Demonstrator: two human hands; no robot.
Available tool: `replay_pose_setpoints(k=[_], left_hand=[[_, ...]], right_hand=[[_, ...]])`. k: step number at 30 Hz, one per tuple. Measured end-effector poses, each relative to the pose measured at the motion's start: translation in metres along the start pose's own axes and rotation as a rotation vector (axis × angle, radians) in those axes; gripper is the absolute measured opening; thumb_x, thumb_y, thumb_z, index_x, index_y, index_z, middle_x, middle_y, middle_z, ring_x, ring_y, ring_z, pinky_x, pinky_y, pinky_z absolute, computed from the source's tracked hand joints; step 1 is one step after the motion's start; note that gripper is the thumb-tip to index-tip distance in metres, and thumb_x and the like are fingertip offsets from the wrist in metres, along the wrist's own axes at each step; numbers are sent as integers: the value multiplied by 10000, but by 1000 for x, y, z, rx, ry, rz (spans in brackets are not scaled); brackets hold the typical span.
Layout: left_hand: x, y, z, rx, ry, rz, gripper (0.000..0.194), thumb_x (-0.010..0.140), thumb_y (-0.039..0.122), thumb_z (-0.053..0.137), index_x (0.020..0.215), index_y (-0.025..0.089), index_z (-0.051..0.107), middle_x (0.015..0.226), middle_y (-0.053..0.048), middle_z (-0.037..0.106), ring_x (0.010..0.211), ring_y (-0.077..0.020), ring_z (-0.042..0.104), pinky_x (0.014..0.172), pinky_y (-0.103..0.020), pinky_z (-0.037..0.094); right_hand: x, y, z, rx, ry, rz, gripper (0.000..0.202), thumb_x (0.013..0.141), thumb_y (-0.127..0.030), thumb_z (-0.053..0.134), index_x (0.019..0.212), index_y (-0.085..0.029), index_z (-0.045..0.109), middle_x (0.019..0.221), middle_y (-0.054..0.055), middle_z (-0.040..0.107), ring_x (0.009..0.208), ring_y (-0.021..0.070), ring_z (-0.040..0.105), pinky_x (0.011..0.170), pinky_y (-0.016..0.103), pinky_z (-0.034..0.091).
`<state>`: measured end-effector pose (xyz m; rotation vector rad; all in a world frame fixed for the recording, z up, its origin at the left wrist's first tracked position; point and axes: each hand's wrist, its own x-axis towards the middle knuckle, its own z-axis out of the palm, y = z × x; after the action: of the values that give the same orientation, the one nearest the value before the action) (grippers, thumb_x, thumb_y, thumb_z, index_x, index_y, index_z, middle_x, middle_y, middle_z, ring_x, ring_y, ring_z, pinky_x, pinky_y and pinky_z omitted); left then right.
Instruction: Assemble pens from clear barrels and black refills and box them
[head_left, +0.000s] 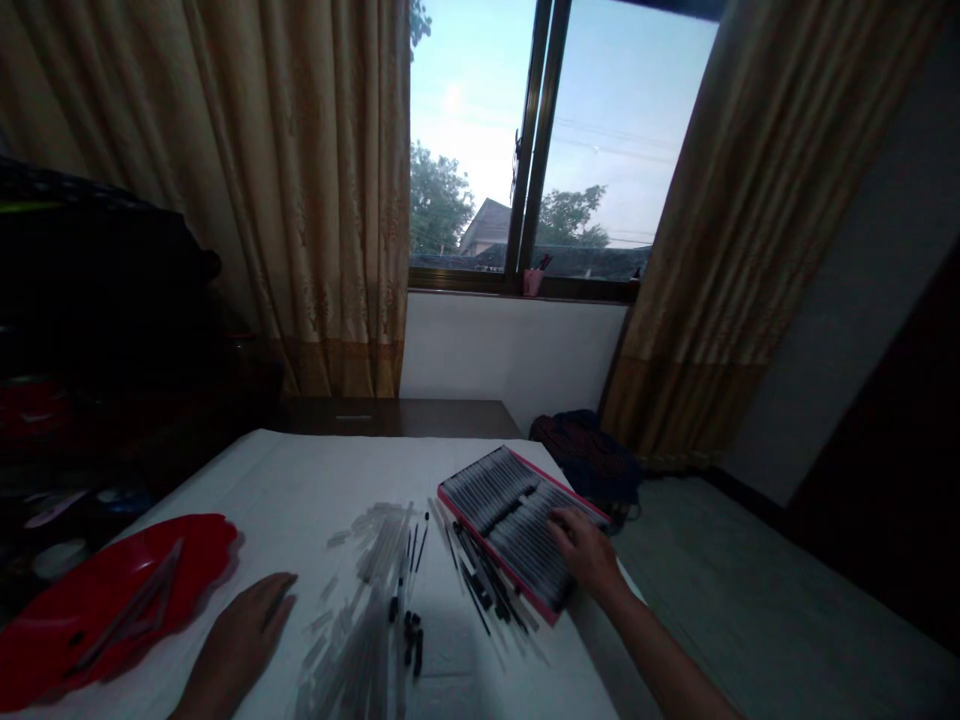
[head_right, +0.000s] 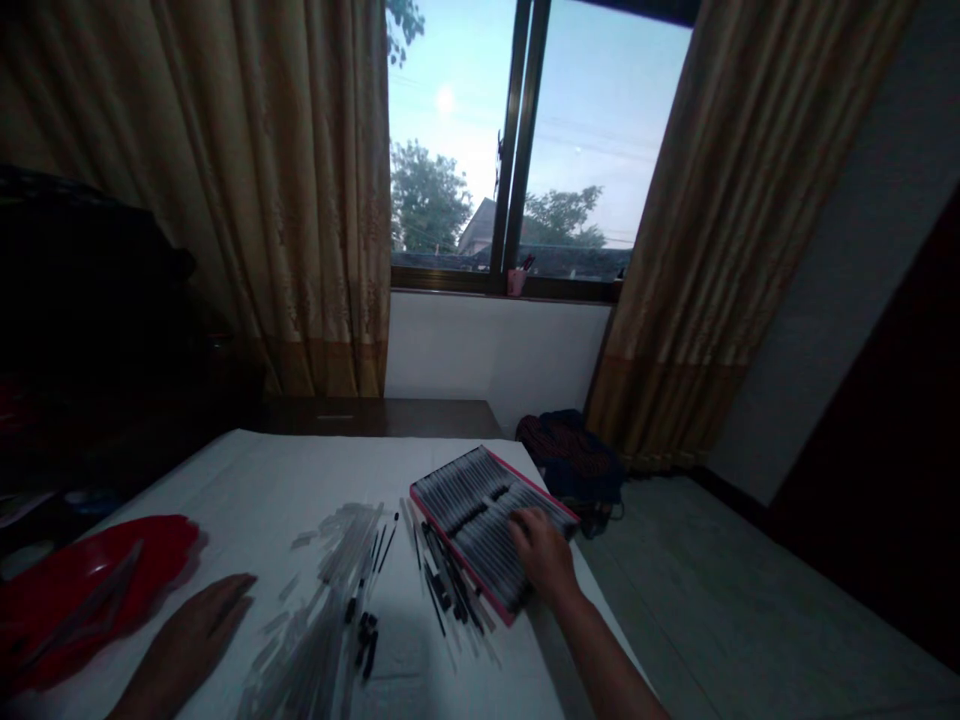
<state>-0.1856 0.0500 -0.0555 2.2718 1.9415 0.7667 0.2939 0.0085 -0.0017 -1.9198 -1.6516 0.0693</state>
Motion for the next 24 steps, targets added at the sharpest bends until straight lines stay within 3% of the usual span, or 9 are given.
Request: replay_pose_setpoints(k=[3, 6, 13, 24], left_hand=[[-3, -13, 16, 93, 46, 54, 446, 792, 425, 367, 1002, 193, 685, 1071, -87, 704, 1018, -250, 636, 925, -380, 479], [-3, -16, 22, 114, 49, 73, 437, 792, 423, 372, 1008, 208, 686, 1066, -73, 709, 1015, -248, 640, 914, -381, 493], [-2, -14, 17, 99, 38, 44, 387, 769, 425, 414, 972, 249, 692, 1048, -36, 721, 1002, -238, 649, 901, -363, 507], [-3, -15, 18, 110, 38, 56, 408, 789, 435, 416, 996, 219, 693, 1060, -60, 713, 1009, -261, 639, 921, -390, 490]], right_hand=[[20, 28, -5, -96, 34, 102, 275, 846, -264, 443, 995, -171, 655, 1066, 107, 647, 964, 217, 607, 790, 289, 431], [34, 39, -5, -176, 31, 165, 264, 851, -266, 455, 1008, -185, 652, 1040, 94, 662, 937, 212, 617, 750, 281, 422], [52, 41, 15, -301, -29, 181, 198, 843, -264, 493, 944, -207, 654, 966, 73, 693, 877, 212, 632, 681, 273, 396], [43, 48, 30, -401, -14, 121, 220, 854, -240, 485, 986, -197, 656, 1016, 92, 658, 948, 215, 596, 771, 288, 390]])
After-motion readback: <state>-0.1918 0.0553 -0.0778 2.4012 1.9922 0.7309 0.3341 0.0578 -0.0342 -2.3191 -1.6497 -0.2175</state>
